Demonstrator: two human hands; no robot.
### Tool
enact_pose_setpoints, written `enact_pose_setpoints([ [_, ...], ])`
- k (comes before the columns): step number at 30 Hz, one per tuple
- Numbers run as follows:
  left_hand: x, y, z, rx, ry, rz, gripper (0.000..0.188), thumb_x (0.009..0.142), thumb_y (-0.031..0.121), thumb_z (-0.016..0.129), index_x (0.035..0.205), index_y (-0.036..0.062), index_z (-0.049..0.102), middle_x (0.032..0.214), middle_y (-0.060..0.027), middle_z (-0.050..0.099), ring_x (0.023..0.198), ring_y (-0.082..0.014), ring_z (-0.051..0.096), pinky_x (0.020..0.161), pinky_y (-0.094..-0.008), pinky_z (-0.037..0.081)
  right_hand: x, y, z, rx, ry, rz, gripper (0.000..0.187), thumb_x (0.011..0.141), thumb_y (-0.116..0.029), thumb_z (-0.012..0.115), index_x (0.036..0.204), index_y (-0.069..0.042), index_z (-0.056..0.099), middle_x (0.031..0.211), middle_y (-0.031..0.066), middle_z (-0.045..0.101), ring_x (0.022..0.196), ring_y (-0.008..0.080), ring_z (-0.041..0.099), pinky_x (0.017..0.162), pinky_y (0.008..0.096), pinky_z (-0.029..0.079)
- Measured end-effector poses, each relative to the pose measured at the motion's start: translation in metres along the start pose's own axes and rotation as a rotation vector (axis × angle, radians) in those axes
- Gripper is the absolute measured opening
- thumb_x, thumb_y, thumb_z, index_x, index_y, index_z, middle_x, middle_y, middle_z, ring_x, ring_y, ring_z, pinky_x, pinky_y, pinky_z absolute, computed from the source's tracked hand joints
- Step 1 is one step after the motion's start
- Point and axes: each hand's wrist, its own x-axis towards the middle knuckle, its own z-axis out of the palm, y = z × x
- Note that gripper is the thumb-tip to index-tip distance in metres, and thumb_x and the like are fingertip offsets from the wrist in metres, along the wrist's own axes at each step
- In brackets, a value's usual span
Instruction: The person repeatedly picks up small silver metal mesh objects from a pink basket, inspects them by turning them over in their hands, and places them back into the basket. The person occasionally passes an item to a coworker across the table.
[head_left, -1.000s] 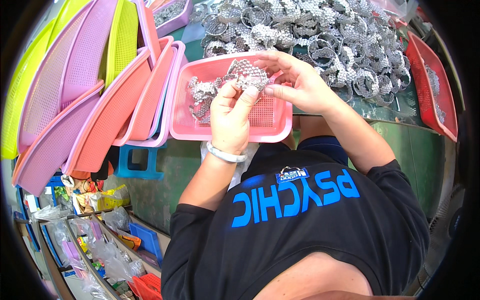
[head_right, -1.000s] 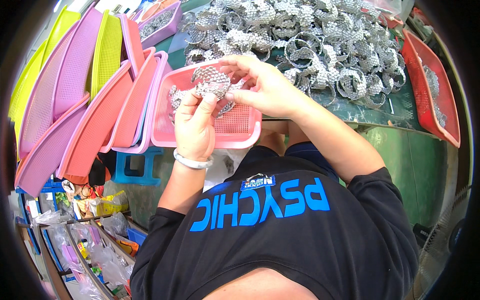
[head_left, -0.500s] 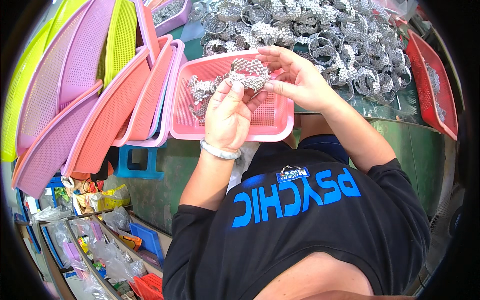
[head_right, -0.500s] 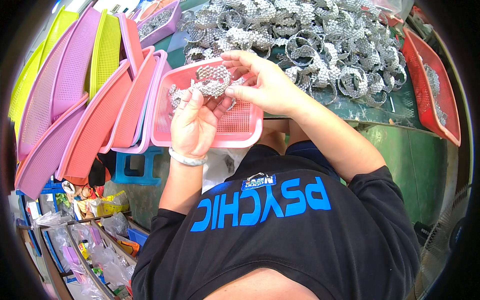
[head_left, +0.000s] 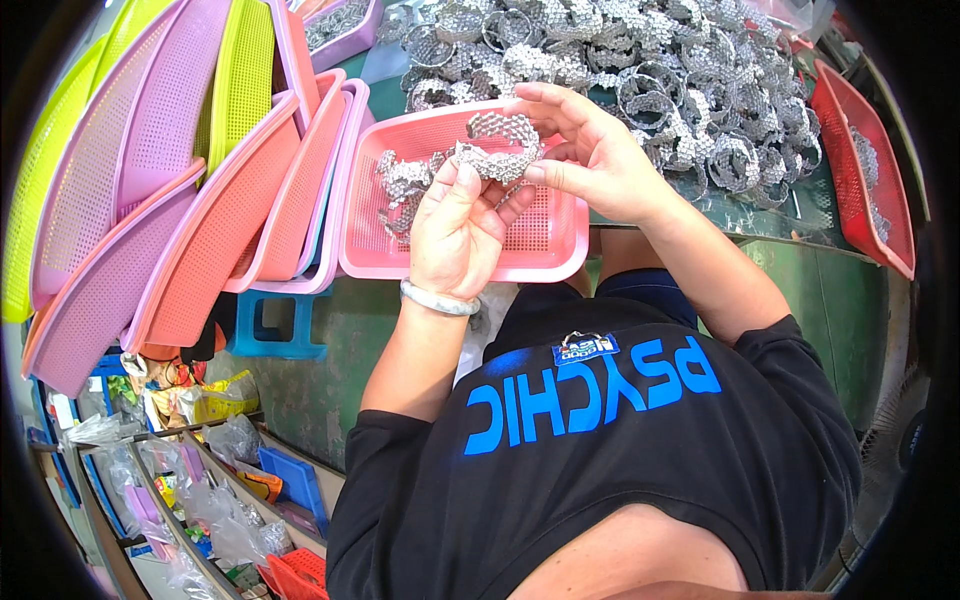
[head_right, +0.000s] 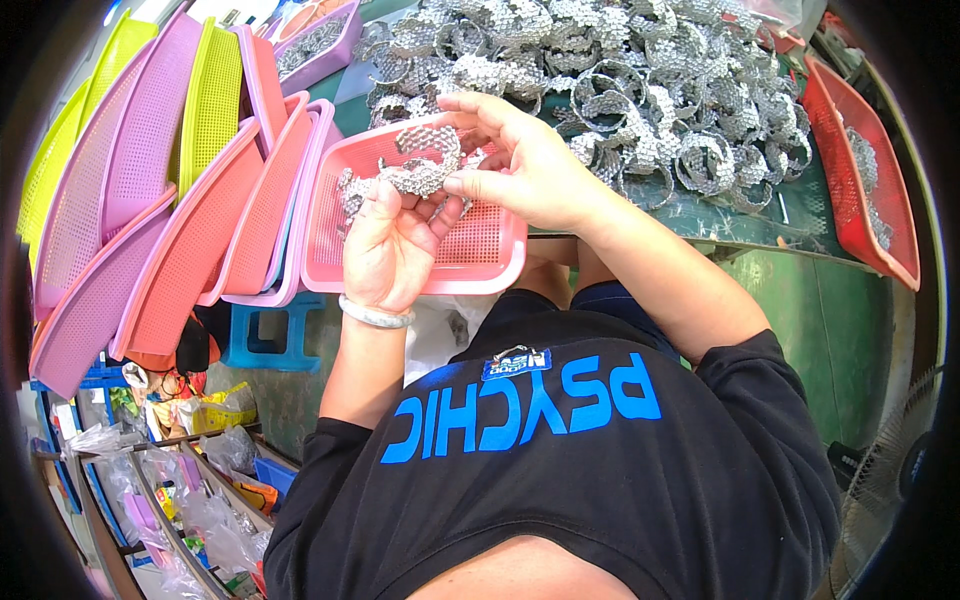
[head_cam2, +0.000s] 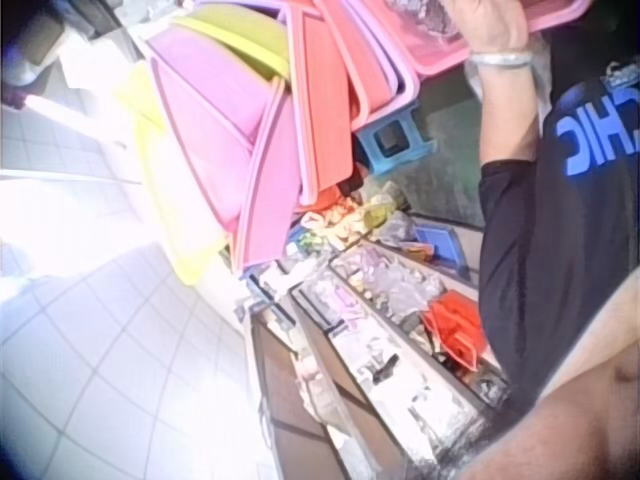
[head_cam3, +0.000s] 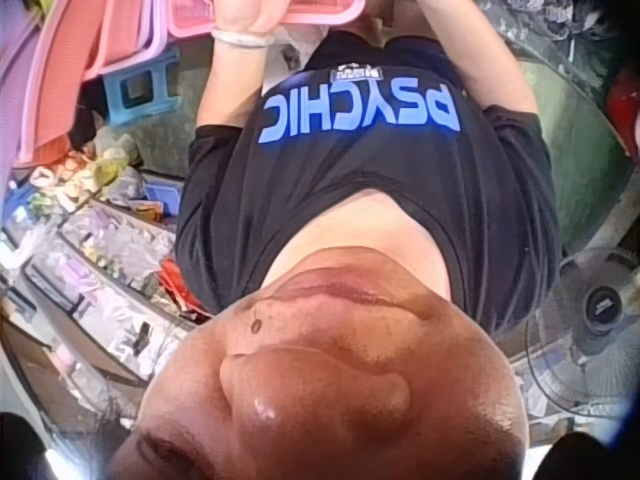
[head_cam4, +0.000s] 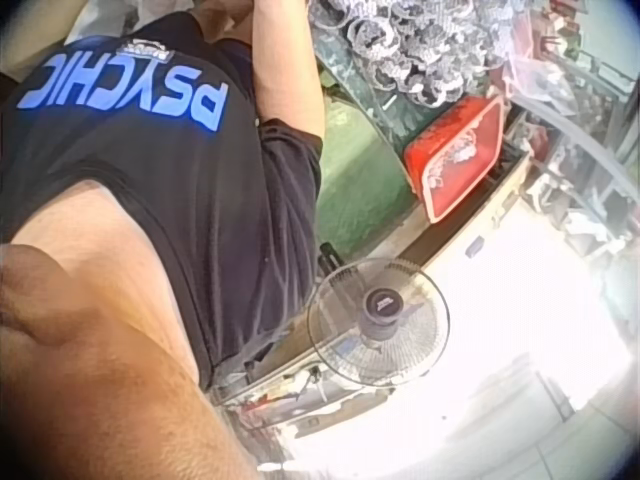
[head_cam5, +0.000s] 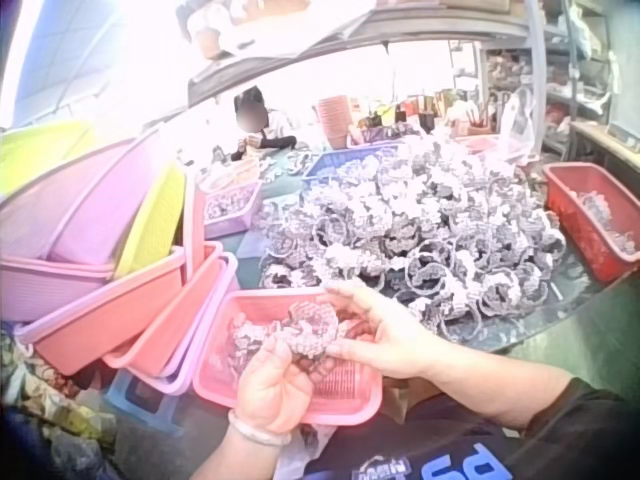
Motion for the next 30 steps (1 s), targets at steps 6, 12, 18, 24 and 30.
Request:
enact_pose_setpoints([
  [6, 0.0007, -0.0022, -0.0048, -0.017, -0.019, 0.015, 0.023, 0.095, 0.016, 0.042, 0.112, 0.0037, 0.050, 0.111, -0.0113, 0.057, 0.102, -0.0228, 0.056, 0.090, -0.0405, 0.045, 0.0004, -0.0013, 0.0003, -0.023, 0.033, -0.025, 0.063, 0.076, -0.001, 0.063, 0.132, -0.006, 0.034, 0.127, 0.0102, 0.047, 0.107, 0.0166, 0.050, 0.086, 0.0291, 0.045],
  [12, 0.0006, -0.0040, -0.0028, -0.035, 0.000, 0.050, 0.023, 0.094, 0.016, 0.042, 0.110, 0.0015, 0.051, 0.108, -0.0130, 0.057, 0.101, -0.0232, 0.056, 0.091, -0.0398, 0.045, 0.0006, 0.0003, 0.0019, -0.027, 0.054, -0.030, 0.066, 0.074, 0.003, 0.063, 0.133, -0.006, 0.034, 0.127, 0.0092, 0.047, 0.106, 0.0146, 0.049, 0.085, 0.0277, 0.045],
  [18, 0.0001, -0.0031, -0.0028, 0.010, 0.052, 0.057, 0.027, 0.094, 0.015, 0.043, 0.115, -0.0005, 0.049, 0.107, -0.0129, 0.057, 0.101, -0.0223, 0.055, 0.093, -0.0393, 0.044, 0.0003, -0.0023, 0.0038, -0.043, 0.072, -0.058, 0.067, 0.073, 0.005, 0.062, 0.133, -0.007, 0.034, 0.128, 0.0092, 0.046, 0.106, 0.0152, 0.048, 0.088, 0.0282, 0.043],
  [24, -0.0001, -0.0012, 0.0013, 0.042, 0.074, 0.063, 0.035, 0.090, 0.011, 0.044, 0.122, -0.0048, 0.042, 0.111, -0.0148, 0.054, 0.105, -0.0234, 0.053, 0.096, -0.0391, 0.041, 0.0005, 0.0017, 0.0034, -0.089, 0.079, -0.112, 0.067, 0.073, 0.005, 0.062, 0.133, -0.005, 0.034, 0.129, 0.0100, 0.046, 0.108, 0.0154, 0.046, 0.088, 0.0289, 0.041],
  [30, -0.0009, -0.0012, 0.0024, 0.057, 0.072, 0.074, 0.037, 0.088, 0.007, 0.046, 0.122, -0.0058, 0.041, 0.112, -0.0152, 0.054, 0.105, -0.0236, 0.053, 0.096, -0.0390, 0.042, -0.0001, 0.0006, 0.0040, -0.072, 0.083, -0.093, 0.066, 0.074, 0.005, 0.063, 0.132, -0.005, 0.035, 0.127, 0.0095, 0.047, 0.107, 0.0148, 0.047, 0.088, 0.0280, 0.041],
])
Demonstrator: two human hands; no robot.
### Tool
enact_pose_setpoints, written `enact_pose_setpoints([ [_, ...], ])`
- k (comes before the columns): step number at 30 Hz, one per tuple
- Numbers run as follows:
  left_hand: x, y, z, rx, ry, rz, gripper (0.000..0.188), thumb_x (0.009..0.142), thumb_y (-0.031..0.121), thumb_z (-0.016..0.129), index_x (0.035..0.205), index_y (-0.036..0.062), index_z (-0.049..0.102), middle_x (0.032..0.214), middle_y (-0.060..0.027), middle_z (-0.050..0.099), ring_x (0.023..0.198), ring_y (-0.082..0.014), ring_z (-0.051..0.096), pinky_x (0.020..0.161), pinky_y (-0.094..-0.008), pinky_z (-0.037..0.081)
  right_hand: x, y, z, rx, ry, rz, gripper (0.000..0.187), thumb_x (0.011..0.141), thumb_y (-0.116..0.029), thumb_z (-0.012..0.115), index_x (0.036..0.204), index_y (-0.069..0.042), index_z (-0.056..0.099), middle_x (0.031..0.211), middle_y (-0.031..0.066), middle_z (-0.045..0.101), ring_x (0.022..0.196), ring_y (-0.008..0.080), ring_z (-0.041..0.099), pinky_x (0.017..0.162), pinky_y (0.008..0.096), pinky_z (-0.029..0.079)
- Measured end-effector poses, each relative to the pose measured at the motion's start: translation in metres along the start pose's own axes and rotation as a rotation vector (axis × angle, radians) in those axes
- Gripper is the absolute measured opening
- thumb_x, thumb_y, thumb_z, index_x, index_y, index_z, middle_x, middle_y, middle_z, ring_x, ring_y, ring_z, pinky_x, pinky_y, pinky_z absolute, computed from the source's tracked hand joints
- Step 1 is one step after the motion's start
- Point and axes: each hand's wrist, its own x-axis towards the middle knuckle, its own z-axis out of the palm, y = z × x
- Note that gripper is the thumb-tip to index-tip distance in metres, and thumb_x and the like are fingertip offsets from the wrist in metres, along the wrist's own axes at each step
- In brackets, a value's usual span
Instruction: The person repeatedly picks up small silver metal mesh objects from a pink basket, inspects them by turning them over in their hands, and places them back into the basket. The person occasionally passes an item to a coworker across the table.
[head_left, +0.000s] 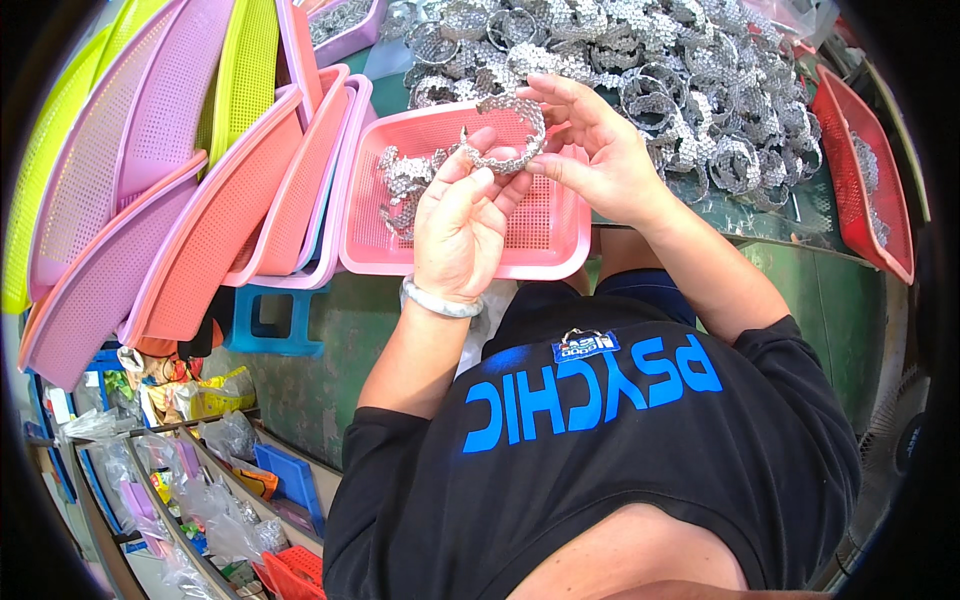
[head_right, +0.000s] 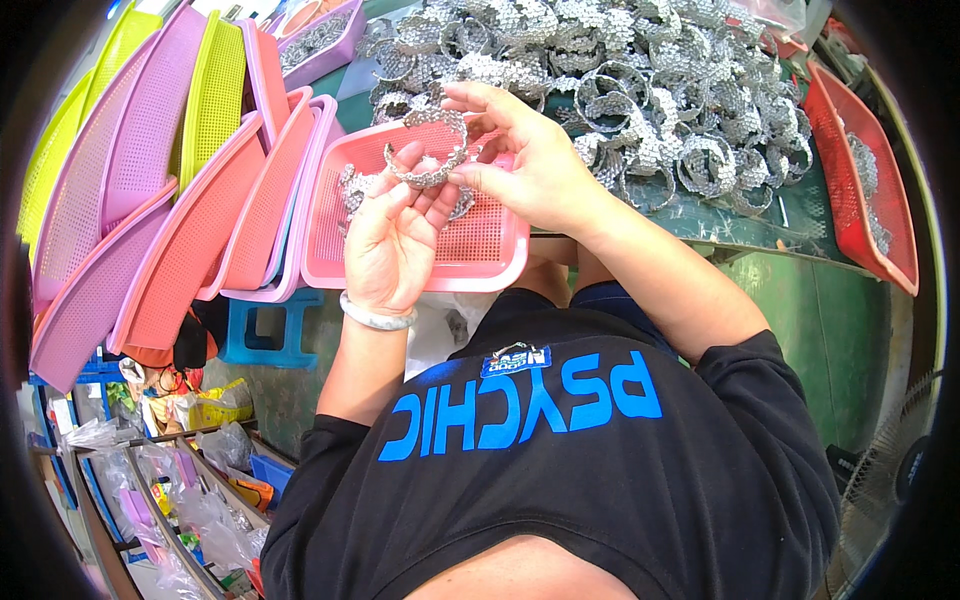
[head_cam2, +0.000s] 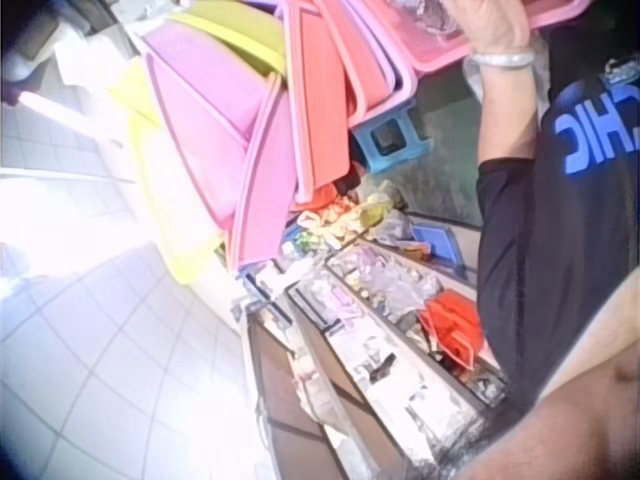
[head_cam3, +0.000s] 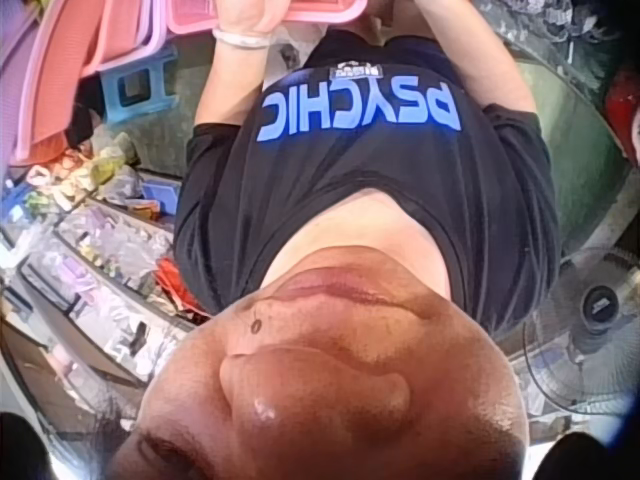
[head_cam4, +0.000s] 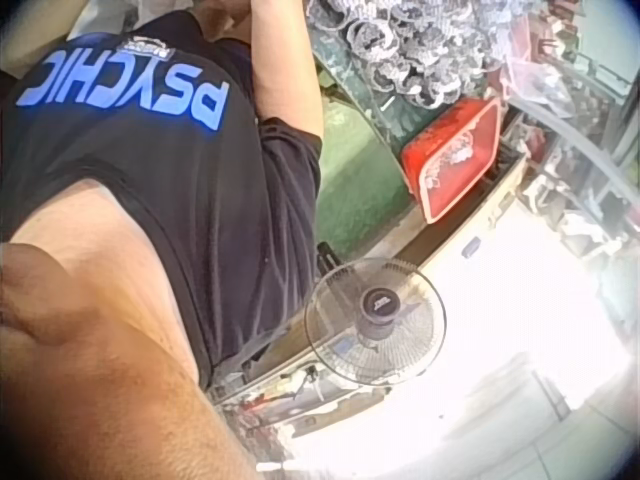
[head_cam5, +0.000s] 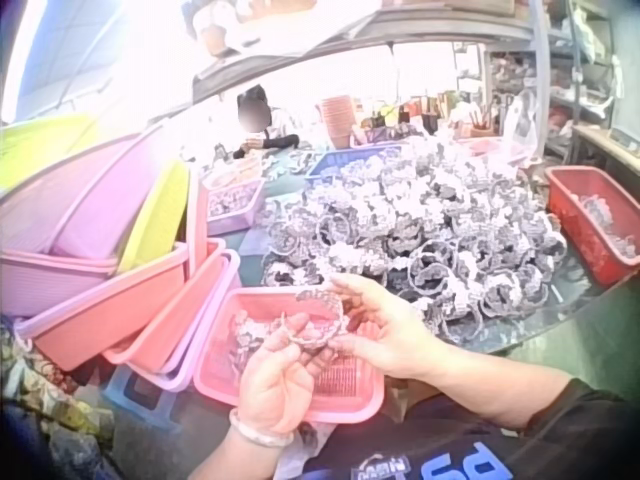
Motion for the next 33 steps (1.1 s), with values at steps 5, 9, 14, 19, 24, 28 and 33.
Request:
enact_pose_setpoints([
  [5, -0.001, 0.002, 0.008, 0.026, 0.039, 0.010, 0.036, 0.088, 0.006, 0.046, 0.122, -0.0048, 0.042, 0.112, -0.0154, 0.054, 0.105, -0.0240, 0.053, 0.095, -0.0382, 0.043, 0.000, -0.002, 0.000, -0.004, -0.006, 0.040, 0.065, 0.074, 0.003, 0.064, 0.132, -0.005, 0.035, 0.126, 0.0084, 0.047, 0.104, 0.0144, 0.048, 0.087, 0.0269, 0.042],
  [9, -0.001, 0.001, 0.005, 0.030, 0.043, -0.004, 0.035, 0.089, 0.009, 0.047, 0.121, -0.0042, 0.043, 0.113, -0.0155, 0.053, 0.104, -0.0233, 0.054, 0.094, -0.0373, 0.044, 0.000, 0.001, 0.002, 0.006, 0.037, 0.007, 0.063, 0.072, 0.002, 0.066, 0.129, -0.007, 0.041, 0.117, 0.0067, 0.051, 0.095, 0.0128, 0.051, 0.078, 0.0245, 0.046],
  [14, 0.001, 0.000, 0.004, -0.036, 0.114, -0.040, 0.029, 0.091, 0.010, 0.047, 0.117, -0.0015, 0.045, 0.108, -0.0135, 0.056, 0.095, -0.0204, 0.057, 0.083, -0.0338, 0.048, -0.001, 0.010, 0.005, 0.044, 0.067, -0.031, 0.062, 0.071, 0.001, 0.067, 0.127, -0.008, 0.044, 0.110, 0.0063, 0.053, 0.088, 0.0119, 0.052, 0.072, 0.0236, 0.048],
  [19, 0.005, 0.001, -0.004, -0.073, 0.174, -0.113, 0.028, 0.092, 0.015, 0.048, 0.114, -0.0016, 0.047, 0.103, -0.0118, 0.058, 0.090, -0.0173, 0.058, 0.077, -0.0288, 0.050, -0.001, 0.011, 0.004, 0.098, 0.080, -0.002, 0.060, 0.071, 0.001, 0.067, 0.126, -0.007, 0.045, 0.106, 0.0067, 0.053, 0.081, 0.0096, 0.052, 0.068, 0.0218, 0.047],
  [24, 0.009, -0.002, -0.009, -0.116, 0.189, -0.129, 0.026, 0.092, 0.016, 0.048, 0.111, -0.0008, 0.048, 0.102, -0.0103, 0.058, 0.088, -0.0165, 0.058, 0.075, -0.0276, 0.051, -0.003, 0.007, 0.004, 0.021, 0.104, -0.007, 0.057, 0.072, 0.002, 0.066, 0.125, -0.006, 0.046, 0.105, 0.0066, 0.053, 0.077, 0.0079, 0.051, 0.064, 0.0203, 0.046],
  [28, 0.010, -0.001, -0.009, -0.108, 0.221, -0.128, 0.025, 0.092, 0.015, 0.047, 0.111, -0.0007, 0.049, 0.104, -0.0103, 0.057, 0.088, -0.0170, 0.058, 0.073, -0.0278, 0.052, -0.004, 0.005, 0.004, 0.005, 0.118, -0.019, 0.056, 0.073, 0.003, 0.065, 0.125, -0.006, 0.046, 0.104, 0.0059, 0.054, 0.077, 0.0074, 0.051, 0.064, 0.0198, 0.045],
  [33, 0.011, -0.001, -0.011, -0.105, 0.226, -0.131, 0.026, 0.092, 0.015, 0.045, 0.112, -0.0015, 0.048, 0.105, -0.0112, 0.056, 0.090, -0.0178, 0.057, 0.073, -0.0285, 0.052, -0.005, 0.001, 0.004, 0.014, 0.112, -0.041, 0.054, 0.074, 0.003, 0.063, 0.125, -0.005, 0.046, 0.105, 0.0050, 0.054, 0.078, 0.0069, 0.049, 0.066, 0.0191, 0.044],
])
